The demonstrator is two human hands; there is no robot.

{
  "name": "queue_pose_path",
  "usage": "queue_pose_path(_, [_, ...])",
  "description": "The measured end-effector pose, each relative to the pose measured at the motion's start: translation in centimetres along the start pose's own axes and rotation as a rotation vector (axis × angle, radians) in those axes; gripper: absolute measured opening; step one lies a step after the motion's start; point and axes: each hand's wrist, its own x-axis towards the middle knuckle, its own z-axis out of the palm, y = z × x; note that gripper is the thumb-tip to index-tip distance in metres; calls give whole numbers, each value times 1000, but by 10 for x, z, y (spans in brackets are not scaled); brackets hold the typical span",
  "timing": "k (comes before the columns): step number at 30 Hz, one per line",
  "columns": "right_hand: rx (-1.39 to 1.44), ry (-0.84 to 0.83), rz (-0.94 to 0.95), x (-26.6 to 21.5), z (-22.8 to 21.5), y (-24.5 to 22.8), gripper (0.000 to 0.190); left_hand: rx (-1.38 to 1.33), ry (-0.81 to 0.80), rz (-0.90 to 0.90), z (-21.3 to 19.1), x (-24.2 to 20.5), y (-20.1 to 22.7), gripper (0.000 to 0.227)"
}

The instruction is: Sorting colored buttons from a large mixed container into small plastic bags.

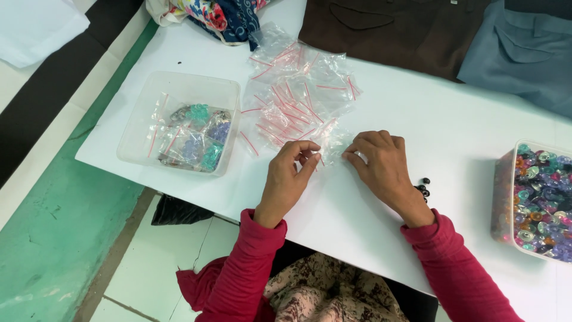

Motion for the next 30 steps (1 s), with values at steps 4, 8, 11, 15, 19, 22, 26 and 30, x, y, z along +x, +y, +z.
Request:
queue_pose_path(4, [395, 82, 112, -3, -30, 3, 5, -72, 72, 13, -9, 4, 8, 21])
queue_pose_path(8, [702, -37, 270, -21, -67, -2, 17, -138, -252, -22, 1, 26, 22, 50])
queue_pose_path(11, [825, -68, 268, -44, -61, 20, 18, -268, -479, -31, 19, 38, 45, 48])
queue_pose_path(15, [823, -23, 255, -61, -78, 32, 19, -454, -566, 83, 65, 63, 51, 24])
queue_pose_path(19, [751, 215, 315, -82, -71, 73, 20, -380, -503, 308, 85, 77, 66, 14])
queue_pose_path(22, [700, 399, 288, -88, -79, 73, 19, -328, -431, 412, 107, 80, 54, 11])
queue_pose_path(26, [497, 497, 133, -91, -73, 76, 9, -265, -369, 473, 128, 81, 28, 5])
queue_pose_path(30, [324, 512, -7, -89, -60, 81, 18, -233, -361, 513, 131, 76, 13, 10])
